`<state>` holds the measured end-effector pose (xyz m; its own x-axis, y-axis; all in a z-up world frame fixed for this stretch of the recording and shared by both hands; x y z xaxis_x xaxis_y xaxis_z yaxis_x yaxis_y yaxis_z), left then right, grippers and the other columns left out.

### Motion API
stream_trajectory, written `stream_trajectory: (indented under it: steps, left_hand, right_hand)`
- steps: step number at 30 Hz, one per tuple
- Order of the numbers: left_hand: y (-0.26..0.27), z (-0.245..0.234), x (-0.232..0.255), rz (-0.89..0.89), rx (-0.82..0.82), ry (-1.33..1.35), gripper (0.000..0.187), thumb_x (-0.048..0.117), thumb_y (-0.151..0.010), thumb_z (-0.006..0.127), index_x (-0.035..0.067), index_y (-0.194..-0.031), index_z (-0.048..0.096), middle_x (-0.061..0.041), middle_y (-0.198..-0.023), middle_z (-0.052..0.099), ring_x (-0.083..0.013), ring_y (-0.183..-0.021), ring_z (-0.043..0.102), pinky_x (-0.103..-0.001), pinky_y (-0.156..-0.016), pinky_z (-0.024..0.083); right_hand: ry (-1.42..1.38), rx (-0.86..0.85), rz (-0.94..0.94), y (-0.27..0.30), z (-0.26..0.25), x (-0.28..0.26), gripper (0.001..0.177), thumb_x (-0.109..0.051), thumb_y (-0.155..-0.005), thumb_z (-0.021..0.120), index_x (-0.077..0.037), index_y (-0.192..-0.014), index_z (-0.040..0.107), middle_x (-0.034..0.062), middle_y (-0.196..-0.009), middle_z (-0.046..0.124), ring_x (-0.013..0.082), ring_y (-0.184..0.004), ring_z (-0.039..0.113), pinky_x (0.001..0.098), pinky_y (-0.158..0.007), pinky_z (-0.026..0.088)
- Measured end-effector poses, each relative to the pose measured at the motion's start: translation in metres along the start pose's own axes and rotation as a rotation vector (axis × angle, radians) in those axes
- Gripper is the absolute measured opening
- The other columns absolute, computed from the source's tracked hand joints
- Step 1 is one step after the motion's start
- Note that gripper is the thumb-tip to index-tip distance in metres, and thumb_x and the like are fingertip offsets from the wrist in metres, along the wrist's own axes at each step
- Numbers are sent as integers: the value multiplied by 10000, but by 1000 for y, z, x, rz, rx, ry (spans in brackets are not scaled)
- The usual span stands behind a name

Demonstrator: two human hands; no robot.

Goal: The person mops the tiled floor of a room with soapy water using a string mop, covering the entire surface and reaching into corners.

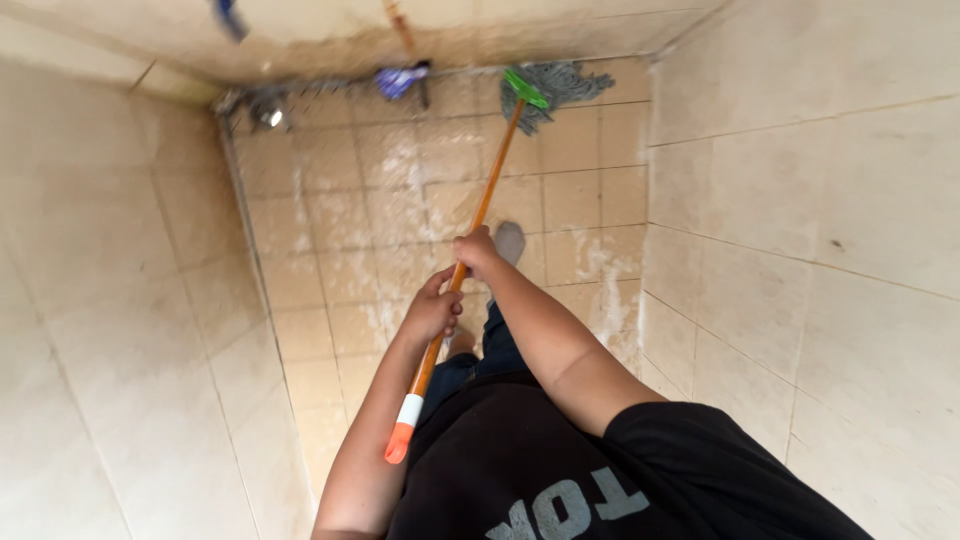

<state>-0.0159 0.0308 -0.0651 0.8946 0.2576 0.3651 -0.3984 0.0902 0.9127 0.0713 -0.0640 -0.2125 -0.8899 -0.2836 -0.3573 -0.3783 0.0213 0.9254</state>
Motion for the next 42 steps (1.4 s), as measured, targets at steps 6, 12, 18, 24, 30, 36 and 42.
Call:
stream_trajectory:
  steps: [6, 12, 18, 24, 30, 36, 42]
  left_hand:
    - [66, -92, -67, 5, 122, 105, 619, 61, -927, 552, 218, -1518, 457, -24, -680, 534, -103, -454, 421, -284, -414, 378]
    - [117, -119, -115, 2, 75, 35, 689, 56, -923, 554, 292, -1537, 349, -44, -666, 538, -124, -445, 443, -295, -414, 412]
    - [142, -90, -159, -46, -50, -6, 647, 28, -878, 528, 241, -1473, 388, -32, -656, 504, -111, -452, 430, -278, -404, 391]
    - [140, -50, -162, 14, -241, -205, 670, 38, -848, 537, 198, -1481, 388, -26, -670, 536, -115, -467, 471, -288, -412, 434]
    - [106, -3, -183, 65, -302, -497, 596, 98, -865, 584, 74, -1440, 431, -67, -682, 606, -162, -479, 578, -325, -416, 510]
    - [59, 27, -201, 34, -227, -686, 482, 173, -910, 621, 40, -1356, 495, -82, -686, 640, -177, -461, 601, -324, -406, 499]
    - [56, -30, -215, 31, -157, -257, 530, 62, -869, 597, 102, -1397, 583, -90, -655, 601, -169, -425, 544, -333, -365, 452]
  right_hand:
    - [135, -122, -49, 55, 118, 47, 556, -115, -880, 601, 31, -1328, 304, 218, -1014, 582, 311, -704, 672, 461, -445, 559]
    - [28, -155, -100, 99, 155, 103, 383, -100, -877, 567, 68, -1173, 391, 192, -801, 598, 267, -585, 619, 414, -398, 498]
    - [-207, -74, -268, 131, 115, 162, 109, -49, -845, 564, 49, -806, 536, 112, -602, 549, 197, -449, 540, 356, -365, 425]
    - [-507, 49, -288, 114, 58, 222, 69, -29, -833, 567, -20, -773, 535, 75, -607, 519, 171, -469, 506, 327, -400, 397]
    - [-700, 163, -27, 123, -7, 279, 61, -56, -854, 569, -33, -884, 521, 95, -695, 523, 243, -559, 553, 395, -501, 513]
    - [-756, 139, 138, 111, -39, 286, 139, -76, -928, 523, 13, -1026, 483, 154, -789, 529, 284, -644, 575, 446, -534, 553]
    - [-338, 218, 92, 87, 12, 246, 192, -83, -934, 494, 67, -1050, 465, 212, -781, 542, 296, -504, 571, 444, -411, 504]
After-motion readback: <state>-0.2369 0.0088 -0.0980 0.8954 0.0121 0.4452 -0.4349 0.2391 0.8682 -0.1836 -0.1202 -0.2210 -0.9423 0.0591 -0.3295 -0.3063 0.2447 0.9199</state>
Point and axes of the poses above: each hand's wrist, its own y-axis away from the middle knuckle, its own z-axis out of the palm, x = y × z, the point moved 8 cm from there along -y, towards the middle knuckle
